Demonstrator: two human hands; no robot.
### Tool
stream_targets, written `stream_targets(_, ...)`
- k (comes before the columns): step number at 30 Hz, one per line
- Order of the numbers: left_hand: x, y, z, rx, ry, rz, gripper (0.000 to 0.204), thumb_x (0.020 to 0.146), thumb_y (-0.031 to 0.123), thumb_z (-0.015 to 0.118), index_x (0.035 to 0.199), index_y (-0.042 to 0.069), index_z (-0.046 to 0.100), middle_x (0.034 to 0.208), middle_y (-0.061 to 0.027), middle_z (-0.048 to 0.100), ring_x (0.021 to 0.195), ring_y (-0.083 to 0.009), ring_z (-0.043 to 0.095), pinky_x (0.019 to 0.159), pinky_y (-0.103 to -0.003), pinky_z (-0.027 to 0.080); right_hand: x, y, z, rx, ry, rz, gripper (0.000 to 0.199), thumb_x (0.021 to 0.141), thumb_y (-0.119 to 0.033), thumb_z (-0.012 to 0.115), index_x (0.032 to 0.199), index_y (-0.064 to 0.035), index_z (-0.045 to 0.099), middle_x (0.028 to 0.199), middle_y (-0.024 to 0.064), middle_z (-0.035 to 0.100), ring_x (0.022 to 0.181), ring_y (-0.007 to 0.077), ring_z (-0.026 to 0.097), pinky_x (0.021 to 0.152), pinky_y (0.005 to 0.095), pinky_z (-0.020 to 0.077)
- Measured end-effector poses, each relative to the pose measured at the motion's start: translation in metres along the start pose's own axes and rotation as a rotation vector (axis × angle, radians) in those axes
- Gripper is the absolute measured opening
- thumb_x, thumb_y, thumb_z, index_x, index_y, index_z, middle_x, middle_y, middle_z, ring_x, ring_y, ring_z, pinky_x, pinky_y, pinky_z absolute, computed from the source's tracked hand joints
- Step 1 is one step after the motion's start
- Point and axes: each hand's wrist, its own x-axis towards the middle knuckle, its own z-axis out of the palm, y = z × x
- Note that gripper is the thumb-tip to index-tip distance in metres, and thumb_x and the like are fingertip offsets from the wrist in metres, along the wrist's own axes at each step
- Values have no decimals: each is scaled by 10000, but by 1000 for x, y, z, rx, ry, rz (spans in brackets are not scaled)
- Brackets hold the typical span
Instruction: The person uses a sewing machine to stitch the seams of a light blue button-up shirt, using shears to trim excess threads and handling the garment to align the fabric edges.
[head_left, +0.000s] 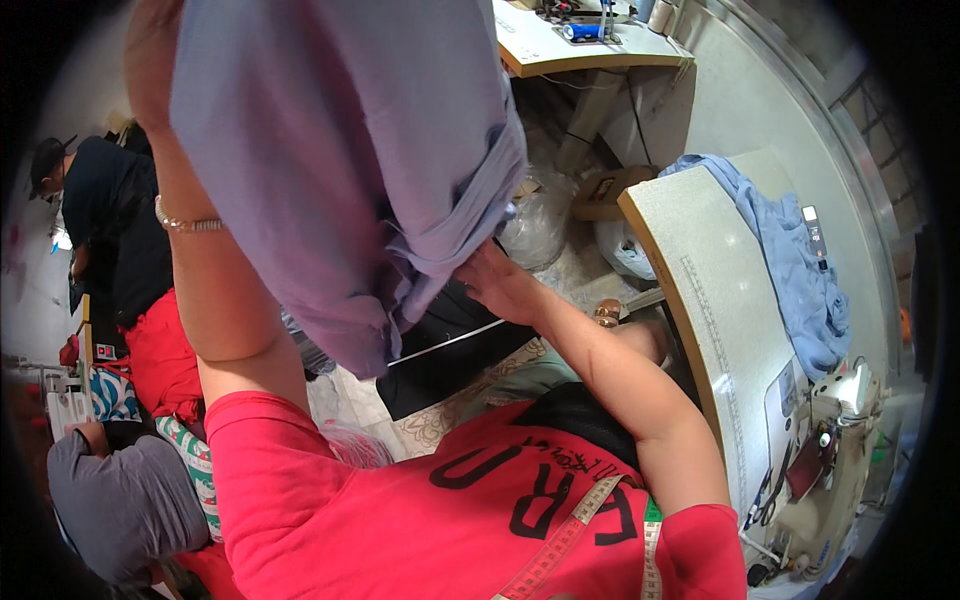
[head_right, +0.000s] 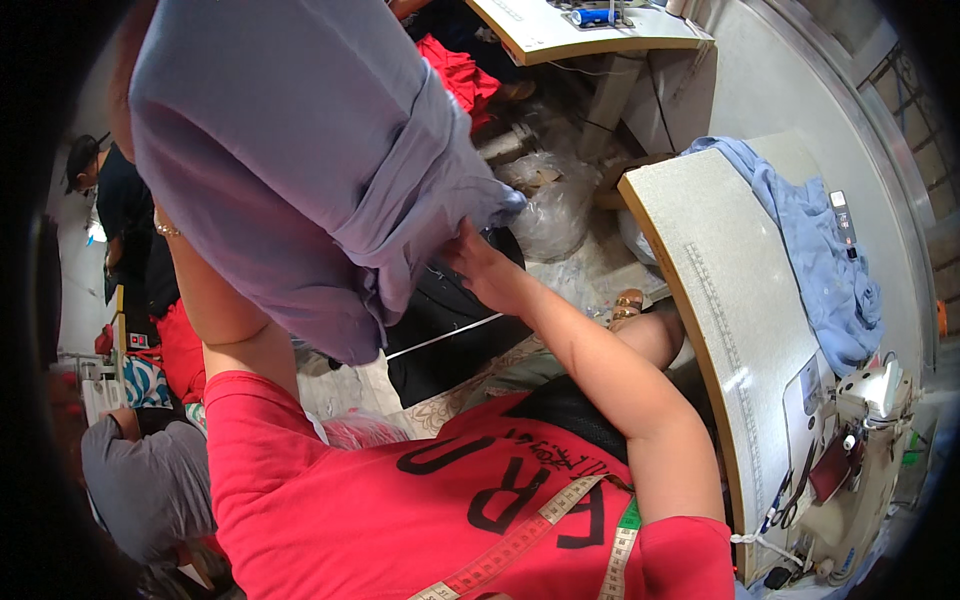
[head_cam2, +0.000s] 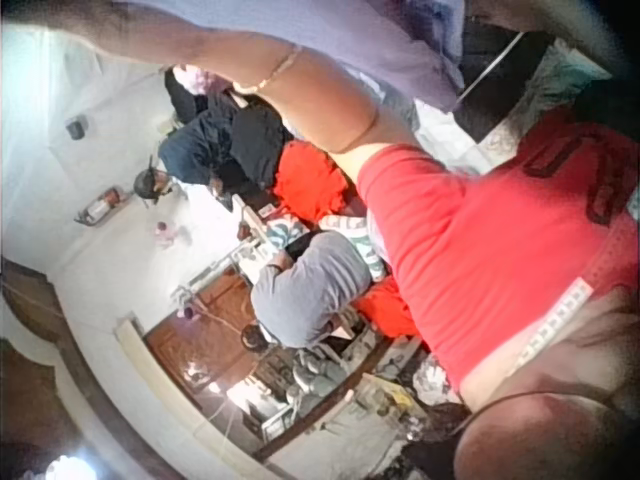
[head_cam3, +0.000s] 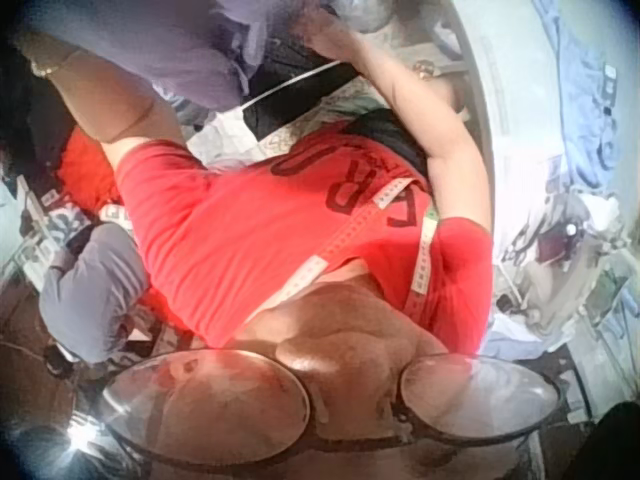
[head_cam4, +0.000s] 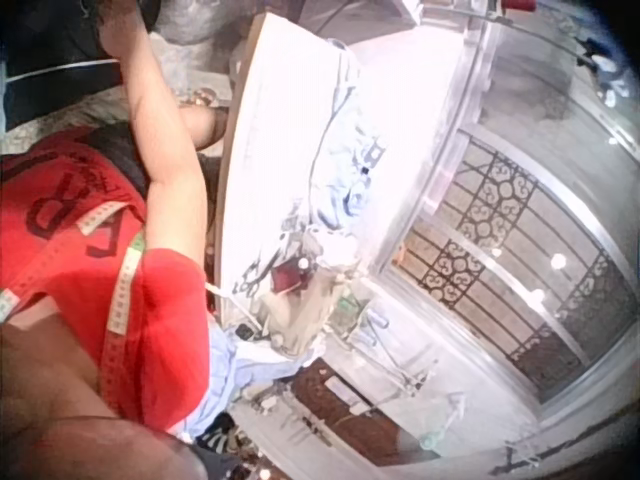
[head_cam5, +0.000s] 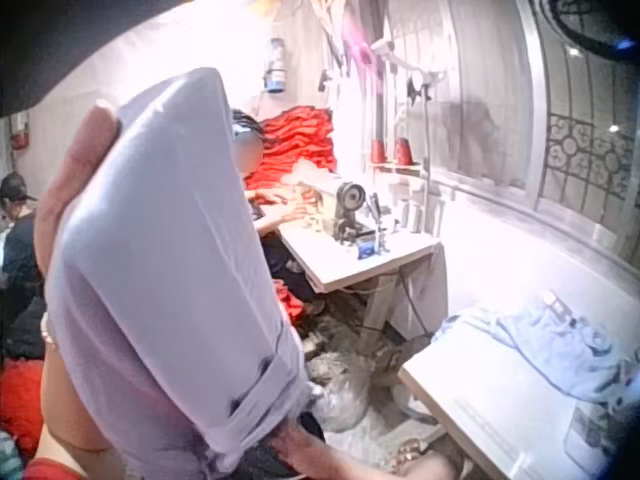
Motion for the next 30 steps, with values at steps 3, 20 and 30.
stream_targets(3, -6, 11, -14, 10, -61, -7, 438, 1032, 337, 398, 1250, 1, 574, 1206, -150, 639, 1032, -228, 658, 909, -355, 534, 10, -8, 13, 285, -64, -280, 783, 867, -596, 568, 1494, -223, 283, 1504, -9, 364, 1363, 203, 348, 1131, 420, 256)
stream_targets(20, -109, 9, -123, 149, 706, 40, 280, 953, 205, 601, 1158, 15, 616, 1087, -107, 675, 1007, -220, 652, 914, -350, 510, -140, -96, -61, -23, 223, -464, 628, 779, -280, 743, 1291, 13, 528, 1182, 164, 637, 1061, 258, 634, 934, 375, 513)
stream_targets(30, -186, -29, -208, 535, 921, -311, 234, 916, 217, 667, 1083, 53, 654, 1004, -48, 693, 850, -133, 657, 811, -286, 520, -56, -160, -99, -45, 385, -558, 348, 879, -191, 709, 1165, -36, 586, 1126, 63, 649, 1043, 171, 599, 995, 341, 431)
